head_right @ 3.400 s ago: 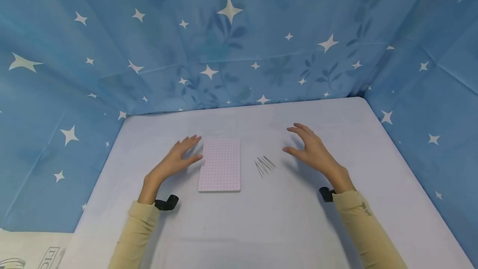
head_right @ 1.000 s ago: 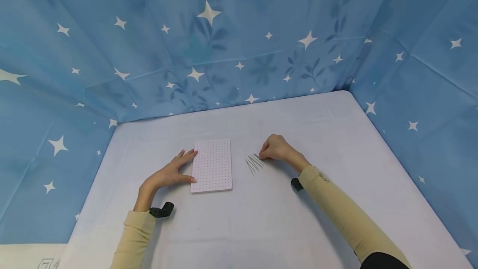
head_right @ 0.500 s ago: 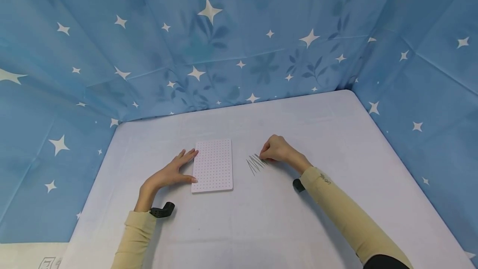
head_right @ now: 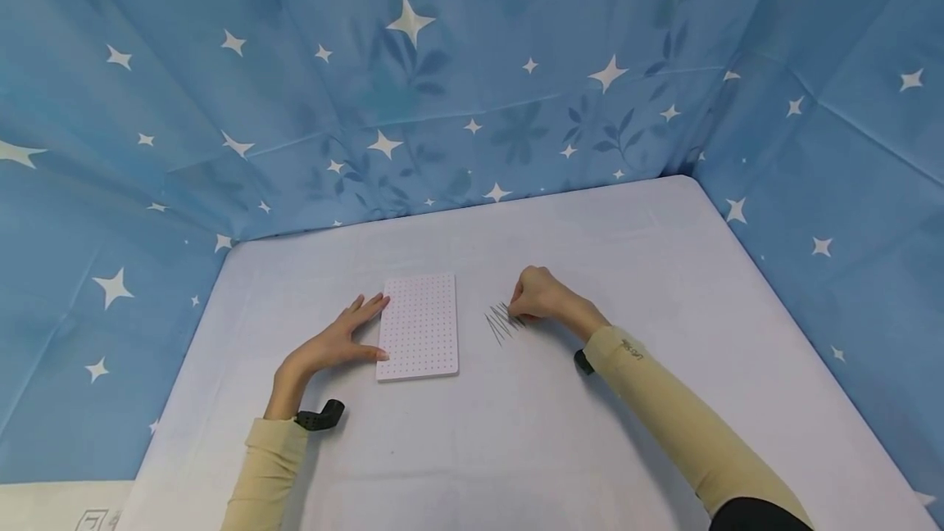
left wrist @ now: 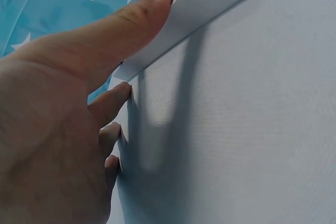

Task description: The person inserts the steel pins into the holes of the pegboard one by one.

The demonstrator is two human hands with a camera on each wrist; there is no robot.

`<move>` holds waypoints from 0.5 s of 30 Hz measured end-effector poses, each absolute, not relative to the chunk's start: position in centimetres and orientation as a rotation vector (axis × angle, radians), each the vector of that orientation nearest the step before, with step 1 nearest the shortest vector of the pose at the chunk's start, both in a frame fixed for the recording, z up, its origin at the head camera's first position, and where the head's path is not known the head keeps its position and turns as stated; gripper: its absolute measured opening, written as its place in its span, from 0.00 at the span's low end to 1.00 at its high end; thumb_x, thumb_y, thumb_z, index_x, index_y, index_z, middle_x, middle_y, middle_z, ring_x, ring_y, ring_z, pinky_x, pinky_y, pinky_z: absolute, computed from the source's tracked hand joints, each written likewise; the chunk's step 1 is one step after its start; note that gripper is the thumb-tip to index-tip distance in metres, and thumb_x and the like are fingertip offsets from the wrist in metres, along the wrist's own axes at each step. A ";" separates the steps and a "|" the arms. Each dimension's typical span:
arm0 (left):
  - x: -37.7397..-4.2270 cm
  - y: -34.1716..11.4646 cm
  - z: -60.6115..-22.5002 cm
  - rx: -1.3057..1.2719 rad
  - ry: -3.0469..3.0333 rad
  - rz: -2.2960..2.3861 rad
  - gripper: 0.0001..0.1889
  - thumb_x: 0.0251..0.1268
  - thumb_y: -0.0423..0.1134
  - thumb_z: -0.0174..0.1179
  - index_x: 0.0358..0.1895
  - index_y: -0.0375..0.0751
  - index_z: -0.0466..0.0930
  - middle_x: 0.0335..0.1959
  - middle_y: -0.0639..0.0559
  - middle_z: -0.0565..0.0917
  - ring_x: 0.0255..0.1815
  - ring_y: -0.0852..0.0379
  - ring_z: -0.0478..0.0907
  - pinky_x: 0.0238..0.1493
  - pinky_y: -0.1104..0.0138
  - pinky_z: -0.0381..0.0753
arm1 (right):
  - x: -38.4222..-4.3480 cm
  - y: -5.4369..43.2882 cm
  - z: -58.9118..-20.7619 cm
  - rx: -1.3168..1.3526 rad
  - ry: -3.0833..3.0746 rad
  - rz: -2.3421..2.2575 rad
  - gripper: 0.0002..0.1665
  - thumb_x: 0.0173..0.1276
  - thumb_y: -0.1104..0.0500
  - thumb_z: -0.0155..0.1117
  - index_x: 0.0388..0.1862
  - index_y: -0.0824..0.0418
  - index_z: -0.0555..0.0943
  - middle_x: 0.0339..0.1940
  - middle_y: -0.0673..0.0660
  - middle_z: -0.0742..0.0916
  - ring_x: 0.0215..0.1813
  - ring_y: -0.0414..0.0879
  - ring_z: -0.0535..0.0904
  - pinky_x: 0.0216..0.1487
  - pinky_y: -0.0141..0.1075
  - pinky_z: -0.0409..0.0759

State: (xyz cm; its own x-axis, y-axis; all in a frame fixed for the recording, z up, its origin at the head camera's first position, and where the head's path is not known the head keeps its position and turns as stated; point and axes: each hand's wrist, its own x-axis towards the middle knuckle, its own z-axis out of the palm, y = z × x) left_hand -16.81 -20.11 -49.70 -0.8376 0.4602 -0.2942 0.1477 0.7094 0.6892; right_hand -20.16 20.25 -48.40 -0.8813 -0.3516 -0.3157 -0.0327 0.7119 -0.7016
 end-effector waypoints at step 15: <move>-16.9 -20.1 -49.8 0.458 2.462 0.951 0.54 0.57 0.52 0.77 0.84 0.53 0.53 0.87 0.50 0.47 0.86 0.38 0.28 0.79 0.30 0.36 | -20.1 20.5 -48.4 -0.320 2.453 -1.062 0.05 0.60 0.67 0.67 0.26 0.64 0.88 0.18 0.54 0.87 0.20 0.43 0.82 0.26 0.32 0.83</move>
